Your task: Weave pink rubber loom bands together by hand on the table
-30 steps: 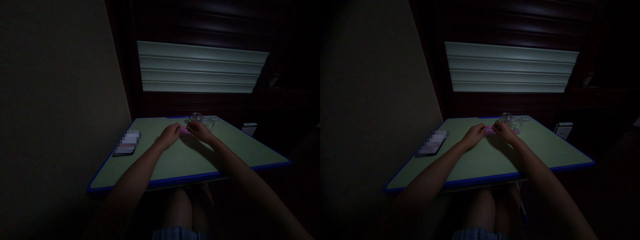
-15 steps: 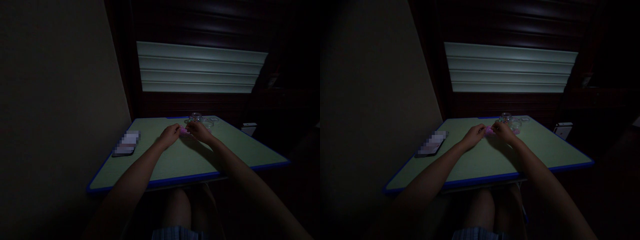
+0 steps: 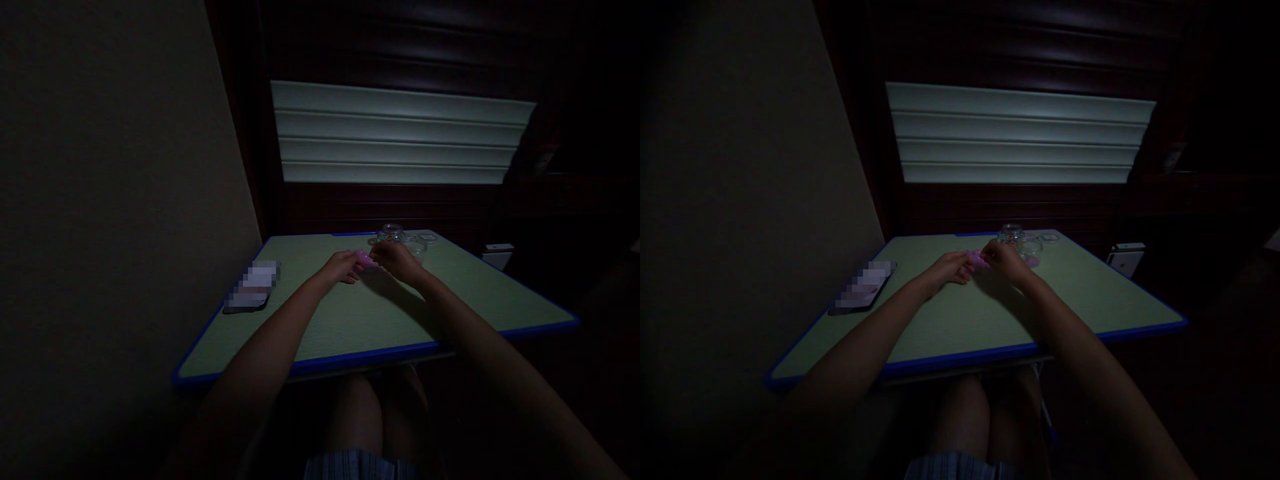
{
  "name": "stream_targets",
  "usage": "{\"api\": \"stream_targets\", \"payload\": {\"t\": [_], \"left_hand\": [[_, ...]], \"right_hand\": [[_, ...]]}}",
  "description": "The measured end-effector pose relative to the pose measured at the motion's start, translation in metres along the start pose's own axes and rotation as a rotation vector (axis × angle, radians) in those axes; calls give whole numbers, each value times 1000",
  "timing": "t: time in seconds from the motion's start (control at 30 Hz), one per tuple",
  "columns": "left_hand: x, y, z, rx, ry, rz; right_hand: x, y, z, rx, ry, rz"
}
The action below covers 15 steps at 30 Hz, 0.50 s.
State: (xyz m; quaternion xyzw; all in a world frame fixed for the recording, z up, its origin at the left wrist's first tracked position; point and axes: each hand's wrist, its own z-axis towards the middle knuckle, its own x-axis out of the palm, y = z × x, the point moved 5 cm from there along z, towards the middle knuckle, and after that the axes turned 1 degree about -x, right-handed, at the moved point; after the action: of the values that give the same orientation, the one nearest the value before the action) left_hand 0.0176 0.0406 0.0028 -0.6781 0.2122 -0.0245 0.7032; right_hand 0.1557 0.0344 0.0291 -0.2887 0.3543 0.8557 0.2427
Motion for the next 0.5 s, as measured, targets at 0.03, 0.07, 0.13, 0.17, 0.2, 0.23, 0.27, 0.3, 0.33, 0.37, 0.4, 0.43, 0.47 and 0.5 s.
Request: {"api": "stream_targets", "payload": {"t": [0.03, 0.07, 0.13, 0.17, 0.2, 0.23, 0.27, 0.3, 0.33, 0.37, 0.4, 0.43, 0.47, 0.5], "left_hand": [[0, 0, 0, -5, 12, -14], [1, 0, -1, -7, 25, -25], [1, 0, -1, -1, 38, -32], [1, 0, -1, 3, 41, -30], [1, 0, -1, 5, 42, -27], [0, 1, -1, 4, 38, -26], [0, 1, -1, 3, 37, -27], [0, 1, -1, 3, 35, -32], [0, 1, -1, 4, 35, -39], [0, 0, -1, 8, 34, -44], [-1, 0, -1, 13, 33, -46], [-1, 0, -1, 17, 34, -46], [-1, 0, -1, 20, 35, -43], [-1, 0, -1, 21, 31, -36]], "right_hand": [[0, 0, 0, 2, -1, 8], [0, -1, 0, 6, -1, 15], [1, -3, 0, 8, 2, 29], [1, -4, 0, 6, 5, 33], [2, -5, 0, 4, 8, 36], [2, -5, 0, 0, 10, 41], [2, -4, 0, -5, 12, 45], [2, -4, 0, -10, 12, 48], [2, -3, 0, -12, 13, 51], [2, -1, 0, -13, 13, 54], [1, 0, 0, -12, 13, 56], [1, 1, -1, -13, 15, 57], [1, 2, -1, -14, 18, 59], [1, 3, -1, -18, 23, 61]]}}
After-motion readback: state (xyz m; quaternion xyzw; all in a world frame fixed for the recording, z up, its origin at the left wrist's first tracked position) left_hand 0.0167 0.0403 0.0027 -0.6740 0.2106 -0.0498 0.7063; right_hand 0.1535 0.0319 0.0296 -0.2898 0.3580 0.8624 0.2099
